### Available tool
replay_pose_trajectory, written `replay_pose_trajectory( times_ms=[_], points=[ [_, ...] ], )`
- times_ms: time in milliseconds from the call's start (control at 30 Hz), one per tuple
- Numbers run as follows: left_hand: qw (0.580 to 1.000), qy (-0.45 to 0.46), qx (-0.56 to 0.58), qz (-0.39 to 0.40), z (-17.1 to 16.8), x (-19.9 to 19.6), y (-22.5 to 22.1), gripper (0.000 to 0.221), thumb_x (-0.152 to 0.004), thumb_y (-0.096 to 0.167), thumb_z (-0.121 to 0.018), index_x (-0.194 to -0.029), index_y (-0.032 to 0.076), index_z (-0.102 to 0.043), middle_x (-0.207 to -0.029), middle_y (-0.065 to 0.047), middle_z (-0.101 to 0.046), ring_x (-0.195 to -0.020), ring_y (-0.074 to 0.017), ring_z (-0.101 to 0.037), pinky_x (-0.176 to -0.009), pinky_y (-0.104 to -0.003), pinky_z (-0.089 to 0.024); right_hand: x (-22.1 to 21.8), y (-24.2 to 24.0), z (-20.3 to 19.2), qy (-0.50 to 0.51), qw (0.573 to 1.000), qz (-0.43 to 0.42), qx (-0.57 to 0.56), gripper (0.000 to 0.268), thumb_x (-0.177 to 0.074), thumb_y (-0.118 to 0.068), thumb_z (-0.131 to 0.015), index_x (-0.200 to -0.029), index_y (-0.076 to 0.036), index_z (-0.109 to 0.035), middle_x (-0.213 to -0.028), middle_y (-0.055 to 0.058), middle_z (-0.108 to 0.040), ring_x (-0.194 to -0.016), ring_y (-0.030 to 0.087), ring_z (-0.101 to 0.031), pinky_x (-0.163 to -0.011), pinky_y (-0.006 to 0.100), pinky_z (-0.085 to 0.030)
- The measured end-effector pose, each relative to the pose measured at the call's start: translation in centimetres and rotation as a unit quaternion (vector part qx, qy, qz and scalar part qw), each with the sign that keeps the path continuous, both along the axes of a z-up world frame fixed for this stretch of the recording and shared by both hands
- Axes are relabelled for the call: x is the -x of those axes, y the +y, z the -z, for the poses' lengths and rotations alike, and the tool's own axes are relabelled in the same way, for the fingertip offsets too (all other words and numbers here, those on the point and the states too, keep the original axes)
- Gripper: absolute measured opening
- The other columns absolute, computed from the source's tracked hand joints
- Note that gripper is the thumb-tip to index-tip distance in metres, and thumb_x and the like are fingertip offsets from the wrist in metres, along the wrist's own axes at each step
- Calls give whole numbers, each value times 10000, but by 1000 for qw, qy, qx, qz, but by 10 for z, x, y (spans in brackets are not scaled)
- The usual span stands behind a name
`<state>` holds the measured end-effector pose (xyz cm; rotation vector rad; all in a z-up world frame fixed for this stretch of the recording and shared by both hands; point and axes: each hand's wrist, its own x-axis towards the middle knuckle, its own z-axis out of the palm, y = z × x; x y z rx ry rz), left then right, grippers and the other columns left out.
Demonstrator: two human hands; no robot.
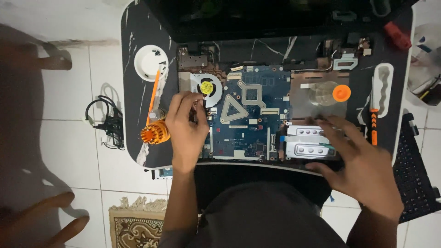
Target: Disassembling a laptop by removing motherboard screws and extracting internal components like the hard drive and fan.
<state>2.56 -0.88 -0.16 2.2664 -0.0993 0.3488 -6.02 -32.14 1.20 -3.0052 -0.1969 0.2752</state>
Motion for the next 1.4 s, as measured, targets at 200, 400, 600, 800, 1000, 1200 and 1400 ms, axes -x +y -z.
replay_pose_trajectory(
  times_ms=[200,400,600,800,1000,1200,1400],
  points=[
    [1000,19,1,-2,-9,-6,0,242,-799,-156,-614,-1004,-56,-693,-945,-112,-645,-651,-184,-575,-604,-301,-471,1,-4,3,3,1000,-6,1,835,-579,-485,-888,-1320,-146,-708,-1359,-18,-637,-610,167,-684,-569,308,-559],
    [999,40,-11,-11,-10,-9,7,208,-817,-135,-647,-995,-54,-716,-966,-115,-674,-621,-144,-542,-558,-275,-440,-4,-6,4,30,998,-33,51,853,-565,-487,-887,-1322,-144,-697,-1315,-2,-632,-608,129,-695,-577,262,-583],
    [999,36,7,3,-16,-5,8,220,-803,-162,-628,-984,-51,-687,-961,-110,-666,-682,-200,-575,-644,-302,-467,-3,-6,6,-18,999,-29,1,775,-589,-425,-903,-1290,-137,-745,-1313,-12,-667,-613,157,-690,-578,286,-562],
    [998,42,-49,1,-30,10,4,219,-858,-149,-597,-1052,-72,-664,-1078,-159,-662,-807,-257,-658,-735,-337,-535,-1,-21,17,15,993,-76,94,814,-660,-587,-789,-1342,-158,-672,-1398,-21,-618,-545,97,-704,-516,206,-588],
    [998,5,-66,13,-15,48,-3,296,-878,-8,-717,-1159,-56,-635,-1245,-210,-609,-1035,-328,-627,-903,-402,-537,1,-27,8,6,995,-45,84,891,-586,-542,-836,-1406,-238,-667,-1447,-39,-637,-711,114,-721,-582,253,-588],
    [997,13,-81,-3,0,73,-4,500,-861,150,-824,-1251,-63,-597,-1325,-230,-541,-1187,-375,-517,-1046,-485,-430,0,-22,10,40,991,-24,124,909,-591,-518,-852,-1423,-207,-659,-1394,-44,-644,-778,98,-758,-650,235,-614],
    [996,21,-88,23,0,75,2,568,-861,188,-823,-1282,-96,-568,-1371,-257,-523,-1225,-414,-512,-1082,-512,-403,0,-45,28,-33,986,-108,126,800,-675,-632,-769,-1353,-213,-697,-1320,-62,-675,-476,67,-641,-494,184,-515]
  ],
)
